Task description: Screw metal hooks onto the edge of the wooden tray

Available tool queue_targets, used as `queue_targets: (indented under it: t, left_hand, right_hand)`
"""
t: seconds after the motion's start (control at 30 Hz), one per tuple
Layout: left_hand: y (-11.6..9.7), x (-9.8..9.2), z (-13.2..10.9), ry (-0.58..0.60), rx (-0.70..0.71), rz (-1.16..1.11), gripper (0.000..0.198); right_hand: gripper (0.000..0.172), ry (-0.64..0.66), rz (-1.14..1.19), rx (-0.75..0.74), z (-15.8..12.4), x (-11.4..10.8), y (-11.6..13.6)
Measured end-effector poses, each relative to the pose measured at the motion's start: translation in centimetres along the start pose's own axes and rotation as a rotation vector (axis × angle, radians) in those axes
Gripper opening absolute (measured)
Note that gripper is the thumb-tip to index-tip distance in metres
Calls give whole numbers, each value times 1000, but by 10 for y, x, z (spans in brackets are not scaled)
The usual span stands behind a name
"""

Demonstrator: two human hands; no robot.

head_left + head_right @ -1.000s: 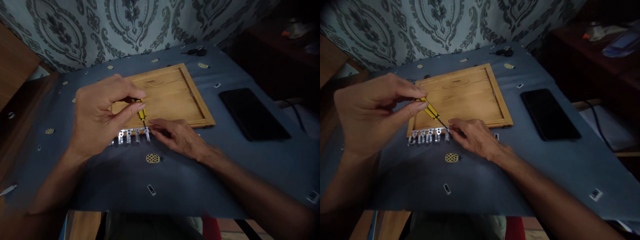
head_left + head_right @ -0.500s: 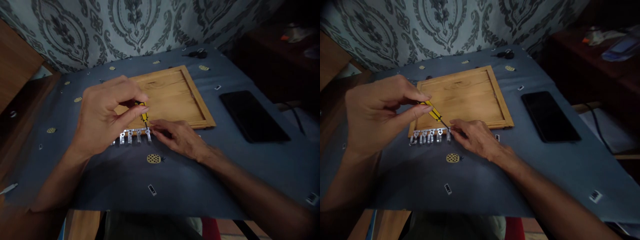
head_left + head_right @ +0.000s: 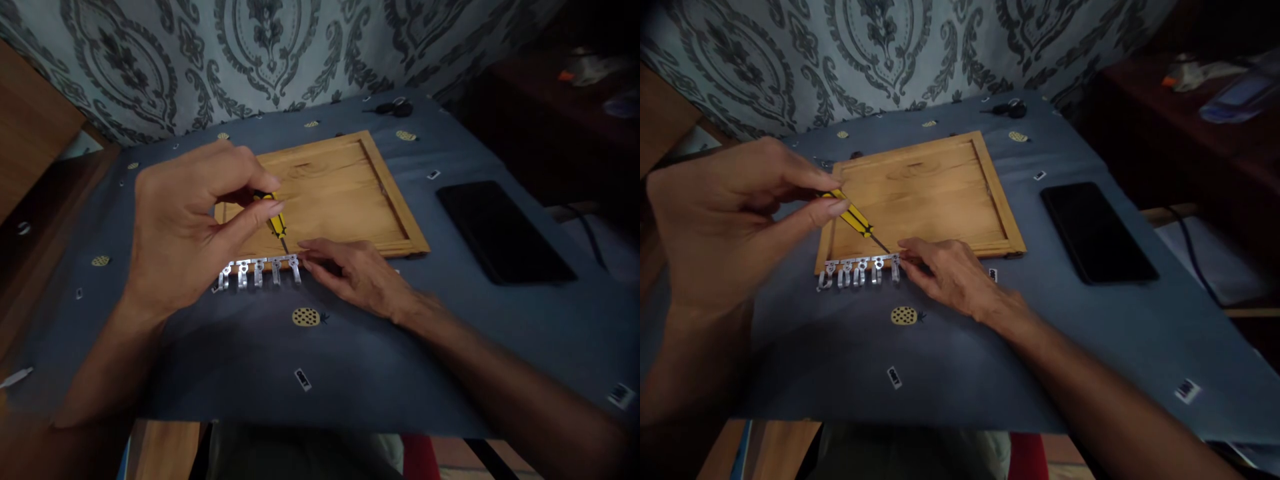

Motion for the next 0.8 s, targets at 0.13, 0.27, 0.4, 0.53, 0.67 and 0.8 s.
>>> queue_targets:
  t: [0.13, 0.27, 0.4, 0.53, 0.67, 0.8]
  left_hand:
    - [-2, 4, 1, 19, 20, -2, 4]
    - [-2, 5, 0, 0, 20, -17, 4]
    - [-3, 6, 0, -8, 30, -24, 6]
    - [-2, 6, 1, 2, 39, -8, 4]
    - [-3, 7, 2, 38, 90, -46, 6]
    - [-3, 9, 2, 56, 103, -65, 9]
  right_hand:
    - [29, -3, -19, 0, 0, 0, 0]
    - [29, -9, -27, 0, -1, -1, 0]
    - [29, -3, -42, 8, 0, 0, 0]
    - [28, -5, -42, -6, 0, -1, 2]
    - [28, -16, -36, -13, 0, -1, 3]
    - [27, -10, -39, 3, 1, 0, 1]
Point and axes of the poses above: each hand's wrist, its own z-axis towards the middle knuckle, its own x-axis out of the palm, y = z × x, the point moved 7 cm from there along z, towards the middle knuckle, and after that the axes turned 4 degrees about y, right-handed, at the moved point
